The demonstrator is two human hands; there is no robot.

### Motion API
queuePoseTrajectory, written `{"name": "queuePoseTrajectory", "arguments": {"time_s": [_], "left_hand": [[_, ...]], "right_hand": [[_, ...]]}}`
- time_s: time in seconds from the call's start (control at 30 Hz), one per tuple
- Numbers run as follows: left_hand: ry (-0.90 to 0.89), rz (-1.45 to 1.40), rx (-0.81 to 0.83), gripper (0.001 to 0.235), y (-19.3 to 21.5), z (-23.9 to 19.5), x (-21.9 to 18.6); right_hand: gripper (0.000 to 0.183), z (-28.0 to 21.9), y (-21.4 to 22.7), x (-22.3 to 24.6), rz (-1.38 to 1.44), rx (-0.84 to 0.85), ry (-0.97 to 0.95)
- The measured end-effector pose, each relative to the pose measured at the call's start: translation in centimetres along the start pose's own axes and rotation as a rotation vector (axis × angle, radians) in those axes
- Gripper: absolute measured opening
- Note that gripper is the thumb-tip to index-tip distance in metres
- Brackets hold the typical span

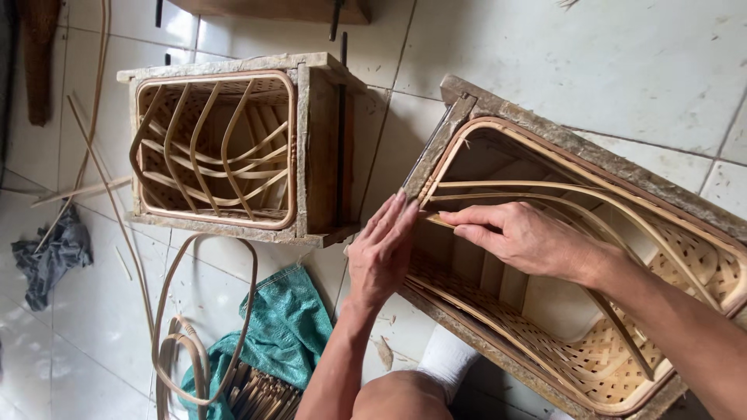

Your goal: The person weaves a rectangular basket using thin wooden strips, inserting them into a wooden mold and securing them with a hammer and pliers. They apply glue to the edges to hold the structure together.

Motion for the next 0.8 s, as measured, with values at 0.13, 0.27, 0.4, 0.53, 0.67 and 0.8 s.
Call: {"name": "queuePoseTrajectory", "arguments": {"time_s": [0.13, 0.27, 0.4, 0.53, 0.67, 0.8], "left_hand": [[-0.074, -0.033, 0.103, 0.047, 0.5, 1.3, -1.1], [-0.105, 0.049, 0.058, 0.032, -1.0, 1.1, -2.2], [-0.012, 0.071, -0.038, 0.042, -1.2, 0.6, -2.5], [0.305, 0.319, 0.147, 0.079, -2.4, -0.7, -0.3], [0.378, 0.415, 0.188, 0.07, -3.3, -4.1, 5.1], [0.531, 0.27, 0.246, 0.065, -4.5, -5.9, 10.1]], "right_hand": [[0.039, -0.1, 0.1, 0.7, 0.019, 0.053, -0.073], [0.037, -0.5, -0.5, -4.2, 0.09, 0.05, 0.04], [0.035, 0.3, -2.5, -7.5, -0.093, -0.087, 0.238], [0.042, -1.8, -1.0, -6.0, -0.558, -0.411, 0.526], [0.027, -9.5, 5.1, -6.3, -0.561, -0.798, 0.707], [0.021, -25.9, 16.2, -12.1, -0.62, -0.994, 0.318]]}}
Point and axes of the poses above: each hand's wrist, its own z-axis towards the middle knuckle, its own y-axis out of the back of the hand, x = y × z, the point moved 4 cm from there along z, towards the middle knuckle, and after that the axes turned 10 degrees about -x, right-handed, at the moved point
